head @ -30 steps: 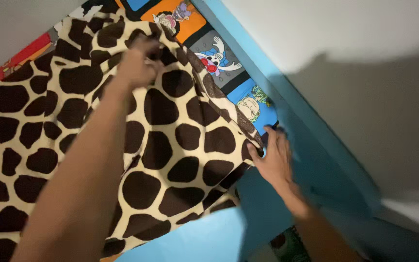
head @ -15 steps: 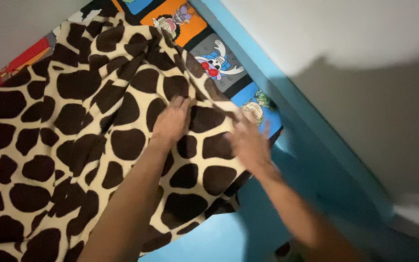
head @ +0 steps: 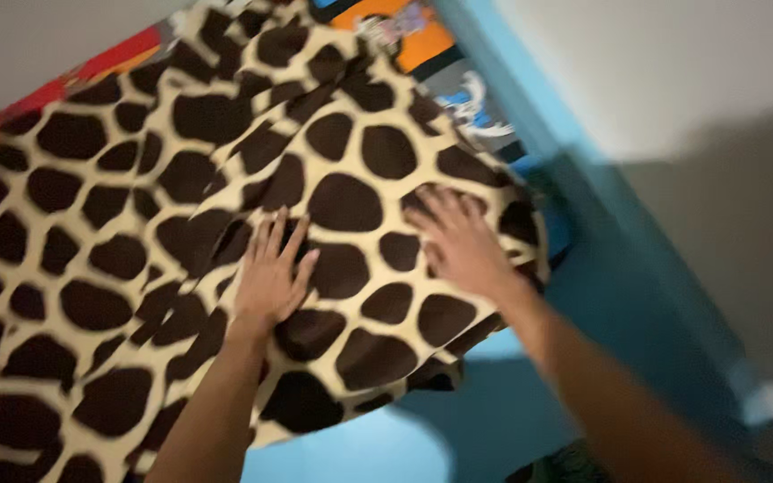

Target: The person unfolds a giraffe-patterned blanket and spreads it over a bed. They repeatedly smooth and adjust the blanket to cover the mattress evenly.

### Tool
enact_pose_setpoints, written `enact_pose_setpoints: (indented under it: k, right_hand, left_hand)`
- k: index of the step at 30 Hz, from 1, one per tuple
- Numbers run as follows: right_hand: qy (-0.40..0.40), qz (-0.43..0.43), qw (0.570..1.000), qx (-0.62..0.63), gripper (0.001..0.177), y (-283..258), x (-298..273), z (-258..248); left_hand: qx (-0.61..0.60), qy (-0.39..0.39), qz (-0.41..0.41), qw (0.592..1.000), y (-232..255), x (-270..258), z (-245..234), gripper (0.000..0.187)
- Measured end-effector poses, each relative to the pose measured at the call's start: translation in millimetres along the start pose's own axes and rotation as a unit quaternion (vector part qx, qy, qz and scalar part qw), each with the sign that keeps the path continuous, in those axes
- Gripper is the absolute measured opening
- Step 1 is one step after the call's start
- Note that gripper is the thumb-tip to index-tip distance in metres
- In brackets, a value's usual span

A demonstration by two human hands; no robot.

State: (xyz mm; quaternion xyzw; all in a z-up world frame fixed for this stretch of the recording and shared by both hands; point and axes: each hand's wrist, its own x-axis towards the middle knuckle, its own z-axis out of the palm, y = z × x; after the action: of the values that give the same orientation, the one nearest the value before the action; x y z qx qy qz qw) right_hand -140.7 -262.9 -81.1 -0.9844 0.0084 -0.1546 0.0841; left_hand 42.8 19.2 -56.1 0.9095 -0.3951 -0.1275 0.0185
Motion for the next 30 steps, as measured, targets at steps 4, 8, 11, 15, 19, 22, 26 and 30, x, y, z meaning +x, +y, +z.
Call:
enact_pose_setpoints:
  k: [4, 8, 11, 15, 19, 22, 26, 30]
  right_hand:
    - [-0.071, 0.222, 0.957, 0.170, 0.083, 23.6, -3.0, -2.6]
    - [-0.071, 0.330, 0.939, 0.069, 0.087, 34.4, -15.3, 13.6]
    - [-0.015, 0.277, 0.959, -0.065, 0.083, 26.9, -19.1, 43.2]
    - [-0.096, 0.252, 0.961, 0.064, 0.063, 33.0, 13.6, 31.9]
    - [-0.124, 0.256, 0.935, 0.210, 0.048, 17.1, 72.9, -7.8]
    - [-0.153, 0.245, 0.918, 0.272, 0.046, 8.3, 118.8, -46.2]
    - [-0.245, 0.254, 0.891, 0.285, 0.046, -8.0, 169.2, -88.3]
    - [-0.194, 0.174, 0.905, 0.336, 0.038, -10.2, 215.3, -83.8]
  left_hand:
    - [0.115, 0.048, -0.116, 0.985, -22.3, -33.1, -2.8, 0.073]
    - [0.013, 0.009, -0.088, 0.996, -35.7, -72.0, -19.2, 0.082]
    - [-0.104, -0.003, -0.082, 0.991, -38.0, -83.4, -44.2, 0.076]
    - [-0.164, 0.022, -0.108, 0.980, -48.1, -86.0, -82.9, 0.043]
    - [-0.133, -0.011, -0.148, 0.980, -59.9, -84.3, -145.4, 0.042]
    - [-0.131, -0.017, -0.168, 0.977, -73.3, -88.7, -202.1, 0.035]
    - [-0.121, -0.013, -0.192, 0.974, -91.2, -89.4, -260.4, 0.034]
    - [-0.093, -0.026, -0.237, 0.967, -109.2, -66.9, -279.3, 0.033]
